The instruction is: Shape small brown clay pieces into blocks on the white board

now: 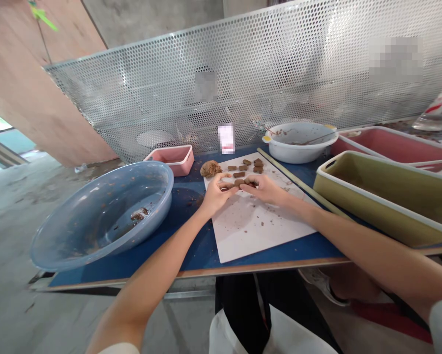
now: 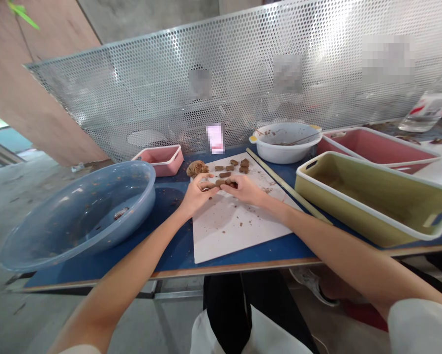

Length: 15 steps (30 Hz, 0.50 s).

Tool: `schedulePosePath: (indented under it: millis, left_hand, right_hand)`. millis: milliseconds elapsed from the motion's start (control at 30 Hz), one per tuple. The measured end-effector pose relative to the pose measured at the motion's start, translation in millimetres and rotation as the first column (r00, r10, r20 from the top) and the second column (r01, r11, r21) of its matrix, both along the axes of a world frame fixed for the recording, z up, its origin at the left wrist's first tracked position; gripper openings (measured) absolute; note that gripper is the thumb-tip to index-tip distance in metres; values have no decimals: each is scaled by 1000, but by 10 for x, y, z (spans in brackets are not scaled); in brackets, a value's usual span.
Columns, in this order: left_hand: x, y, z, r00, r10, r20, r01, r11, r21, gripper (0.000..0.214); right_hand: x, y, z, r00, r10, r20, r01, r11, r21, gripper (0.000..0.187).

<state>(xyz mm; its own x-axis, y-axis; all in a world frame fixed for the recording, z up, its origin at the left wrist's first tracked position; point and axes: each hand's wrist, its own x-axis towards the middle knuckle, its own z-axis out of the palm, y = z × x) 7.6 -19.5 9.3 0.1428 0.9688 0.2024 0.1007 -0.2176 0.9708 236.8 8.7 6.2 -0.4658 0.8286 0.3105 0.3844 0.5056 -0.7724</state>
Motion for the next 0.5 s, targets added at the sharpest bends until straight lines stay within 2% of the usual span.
schedulePosePath:
  millis: [333,500]
  left_hand:
    - [3,15,7,1000,13,5,-13,999,-36,74]
    - [-5,9,7,1000,2,11,-1,1000,-26,71]
  right_hand:
    - [10,5,3,999,-25,21,25,1000,-19,53]
    - [28,-6,12,1000,-14,-26,12,998,-57,50]
